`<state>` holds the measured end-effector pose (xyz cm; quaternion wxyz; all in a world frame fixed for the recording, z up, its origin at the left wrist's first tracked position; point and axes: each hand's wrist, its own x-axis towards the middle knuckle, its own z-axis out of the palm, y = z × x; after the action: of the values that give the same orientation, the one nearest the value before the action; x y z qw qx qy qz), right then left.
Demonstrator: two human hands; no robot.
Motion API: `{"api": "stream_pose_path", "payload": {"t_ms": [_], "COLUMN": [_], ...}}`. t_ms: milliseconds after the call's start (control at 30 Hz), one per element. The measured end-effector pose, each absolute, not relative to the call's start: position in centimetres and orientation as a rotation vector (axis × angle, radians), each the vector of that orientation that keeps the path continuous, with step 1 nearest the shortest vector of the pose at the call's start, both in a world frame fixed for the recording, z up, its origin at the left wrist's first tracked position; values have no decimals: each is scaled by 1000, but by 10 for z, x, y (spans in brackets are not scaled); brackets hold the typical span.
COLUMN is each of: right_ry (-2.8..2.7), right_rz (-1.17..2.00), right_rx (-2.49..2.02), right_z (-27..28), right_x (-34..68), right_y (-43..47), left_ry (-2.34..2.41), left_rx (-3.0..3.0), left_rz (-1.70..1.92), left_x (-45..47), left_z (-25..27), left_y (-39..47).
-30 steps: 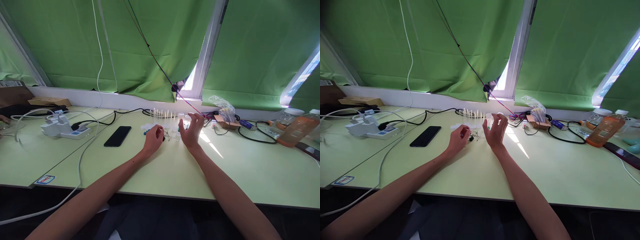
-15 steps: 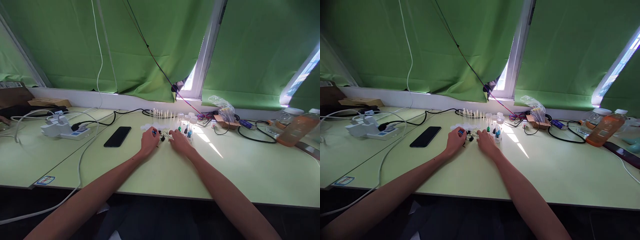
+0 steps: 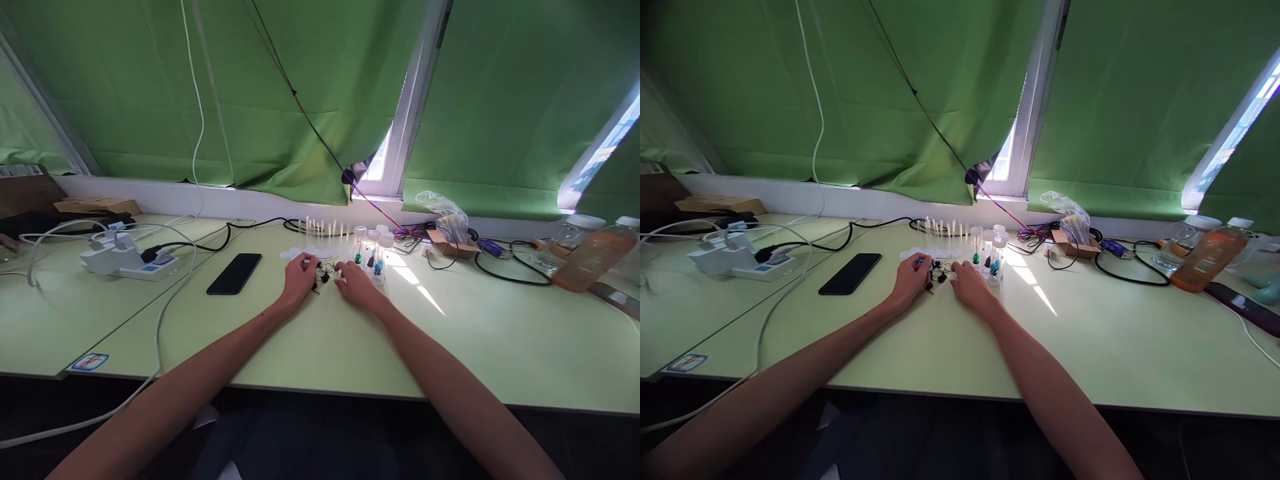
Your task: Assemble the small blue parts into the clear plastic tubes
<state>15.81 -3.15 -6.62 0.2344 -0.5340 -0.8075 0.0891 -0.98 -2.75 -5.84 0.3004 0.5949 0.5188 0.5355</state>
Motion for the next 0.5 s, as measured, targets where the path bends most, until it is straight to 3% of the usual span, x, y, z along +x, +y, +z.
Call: {"api": "stream_pose_path", "payload": {"t_ms": [200,500], "right_ry": [-2182,-2199], "right_rz": [220,252], "right_rx": [-1378,-1326], "right_z": [-66,-67], "right_x": [157,156], "right_y": [-31,-27], "left_ry": [1275,1771], "left_rx": [1492,1858], "left_rz": [1560,1387], "left_x": [-16,-47], "left_z": [-45,-43], "left_y": [-25,-6]}}
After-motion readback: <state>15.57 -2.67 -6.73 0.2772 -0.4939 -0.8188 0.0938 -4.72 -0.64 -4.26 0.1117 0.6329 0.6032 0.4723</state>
